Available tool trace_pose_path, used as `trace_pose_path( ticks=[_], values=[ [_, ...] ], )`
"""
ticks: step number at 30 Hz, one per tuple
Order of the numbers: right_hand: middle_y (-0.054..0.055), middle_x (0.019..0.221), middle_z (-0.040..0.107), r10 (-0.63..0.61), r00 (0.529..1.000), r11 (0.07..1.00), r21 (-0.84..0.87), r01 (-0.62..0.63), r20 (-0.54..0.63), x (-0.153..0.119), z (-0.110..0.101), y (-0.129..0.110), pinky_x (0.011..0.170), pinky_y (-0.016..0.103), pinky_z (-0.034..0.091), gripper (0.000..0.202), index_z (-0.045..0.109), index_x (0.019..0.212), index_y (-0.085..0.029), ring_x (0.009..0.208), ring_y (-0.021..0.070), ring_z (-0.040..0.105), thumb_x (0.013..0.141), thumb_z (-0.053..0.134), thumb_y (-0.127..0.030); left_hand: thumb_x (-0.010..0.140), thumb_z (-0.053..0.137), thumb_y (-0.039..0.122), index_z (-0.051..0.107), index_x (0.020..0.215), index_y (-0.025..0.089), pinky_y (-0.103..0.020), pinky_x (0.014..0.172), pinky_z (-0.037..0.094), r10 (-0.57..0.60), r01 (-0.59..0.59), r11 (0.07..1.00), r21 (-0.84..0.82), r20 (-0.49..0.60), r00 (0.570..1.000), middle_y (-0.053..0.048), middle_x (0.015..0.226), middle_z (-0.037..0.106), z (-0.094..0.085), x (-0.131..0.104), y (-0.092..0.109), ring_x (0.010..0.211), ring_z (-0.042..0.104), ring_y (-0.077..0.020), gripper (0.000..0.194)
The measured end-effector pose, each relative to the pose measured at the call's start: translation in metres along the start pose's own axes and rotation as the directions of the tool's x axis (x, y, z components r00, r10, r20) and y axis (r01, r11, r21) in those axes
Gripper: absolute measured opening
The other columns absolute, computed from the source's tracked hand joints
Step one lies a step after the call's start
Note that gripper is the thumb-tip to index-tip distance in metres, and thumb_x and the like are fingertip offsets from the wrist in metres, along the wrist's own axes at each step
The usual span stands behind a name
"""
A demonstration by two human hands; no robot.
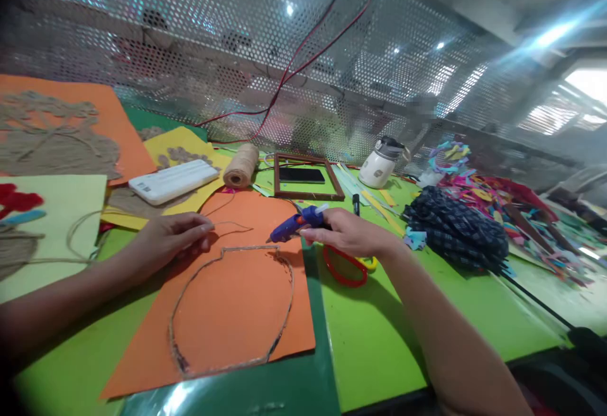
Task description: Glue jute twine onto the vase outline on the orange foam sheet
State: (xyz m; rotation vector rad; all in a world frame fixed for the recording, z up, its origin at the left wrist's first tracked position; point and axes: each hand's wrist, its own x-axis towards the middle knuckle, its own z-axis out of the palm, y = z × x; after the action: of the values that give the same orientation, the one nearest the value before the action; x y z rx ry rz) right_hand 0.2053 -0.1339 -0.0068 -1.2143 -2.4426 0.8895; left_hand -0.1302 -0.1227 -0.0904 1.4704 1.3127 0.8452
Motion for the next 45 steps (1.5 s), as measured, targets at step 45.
trace_pose_path(
  ticks=[45],
  values=[
    [0.000,0.064,0.063,-0.269,0.594,0.956,-0.134,0.261,-0.758,0.056,-0.151,-0.031,0.059,0.025,0.050,0.038,0.060,0.076,-0.020,0.053,0.0075,0.055,0.093,0.055,-0.053,0.078,0.057,0.047,0.062,0.075,0.018,-0.020,0.042,0.035,0.067,-0.058,0.977,0.205,-0.037,0.997,0.000,0.059,0.065,-0.002,0.005,-0.004,0.043,0.048,-0.0104,0.029]
  ],
)
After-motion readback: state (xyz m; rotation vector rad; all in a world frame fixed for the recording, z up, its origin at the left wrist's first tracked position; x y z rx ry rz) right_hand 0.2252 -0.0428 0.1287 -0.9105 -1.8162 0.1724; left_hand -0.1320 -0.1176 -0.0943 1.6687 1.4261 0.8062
